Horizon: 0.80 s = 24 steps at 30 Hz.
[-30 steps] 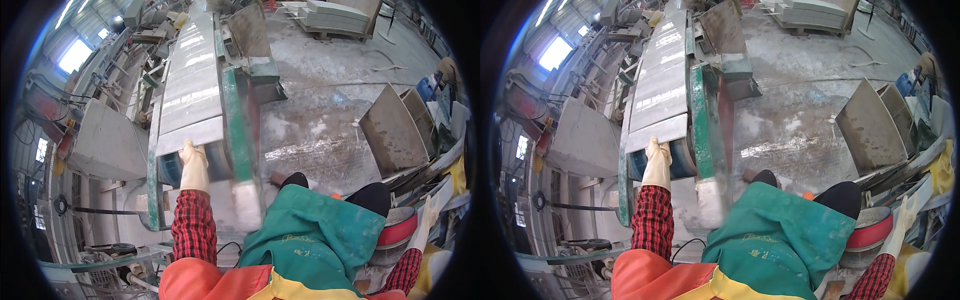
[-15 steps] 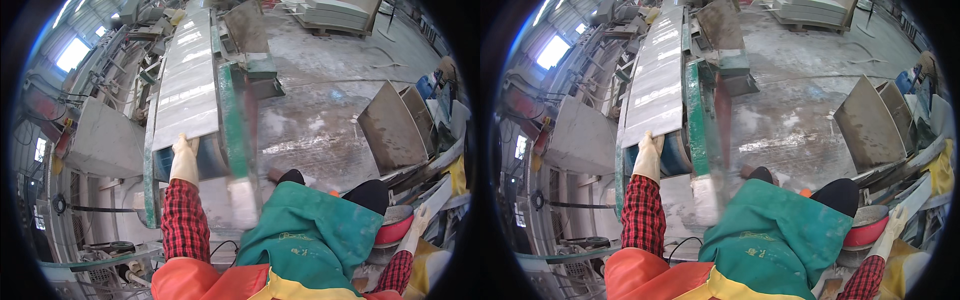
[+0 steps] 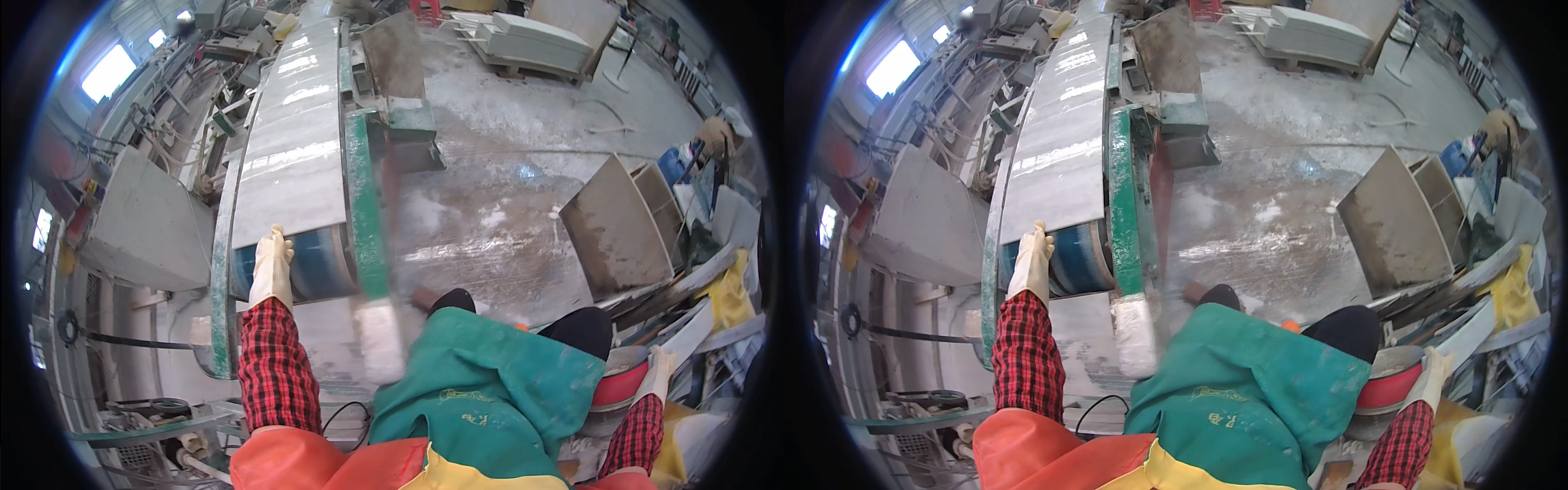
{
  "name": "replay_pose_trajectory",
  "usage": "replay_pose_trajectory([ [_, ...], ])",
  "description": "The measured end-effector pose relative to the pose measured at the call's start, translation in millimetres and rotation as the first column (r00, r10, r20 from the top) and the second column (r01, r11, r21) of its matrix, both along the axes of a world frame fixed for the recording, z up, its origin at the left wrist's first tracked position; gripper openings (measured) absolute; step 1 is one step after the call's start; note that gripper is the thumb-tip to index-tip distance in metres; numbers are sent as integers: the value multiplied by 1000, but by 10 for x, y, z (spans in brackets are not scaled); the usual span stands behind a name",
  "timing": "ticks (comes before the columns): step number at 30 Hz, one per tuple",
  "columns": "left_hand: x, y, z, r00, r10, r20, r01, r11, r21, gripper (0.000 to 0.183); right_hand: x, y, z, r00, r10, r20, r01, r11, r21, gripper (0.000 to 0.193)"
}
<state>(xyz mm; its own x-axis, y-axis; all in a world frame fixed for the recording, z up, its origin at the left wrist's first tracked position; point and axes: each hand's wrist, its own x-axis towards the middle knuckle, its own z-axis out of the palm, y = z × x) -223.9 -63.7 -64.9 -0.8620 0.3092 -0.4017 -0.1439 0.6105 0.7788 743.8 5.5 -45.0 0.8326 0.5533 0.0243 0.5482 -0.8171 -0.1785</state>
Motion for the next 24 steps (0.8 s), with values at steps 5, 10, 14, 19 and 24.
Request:
replay_pose_trajectory([
  [5,203,205,408,925,-375,-55,343,891,-296,50,1277,-360,-204,983,98,-152,-47,949,312,85],
  [10,436,-217,865,855,-400,-329,353,915,-196,46,224,44,805,647,401,-648,224,712,665,66],
  [14,1115,329,586,686,-563,-461,645,763,28,35,110,448,1133,630,637,-444,-124,647,752,70],
  [19,1744,837,140,224,-489,-843,842,533,-85,40,-2124,826,1668,394,615,-682,24,735,677,70],
  [24,1917,873,124,55,-579,-814,789,524,-320,38,-2849,1304,1134,175,528,-831,91,832,548,76],
])
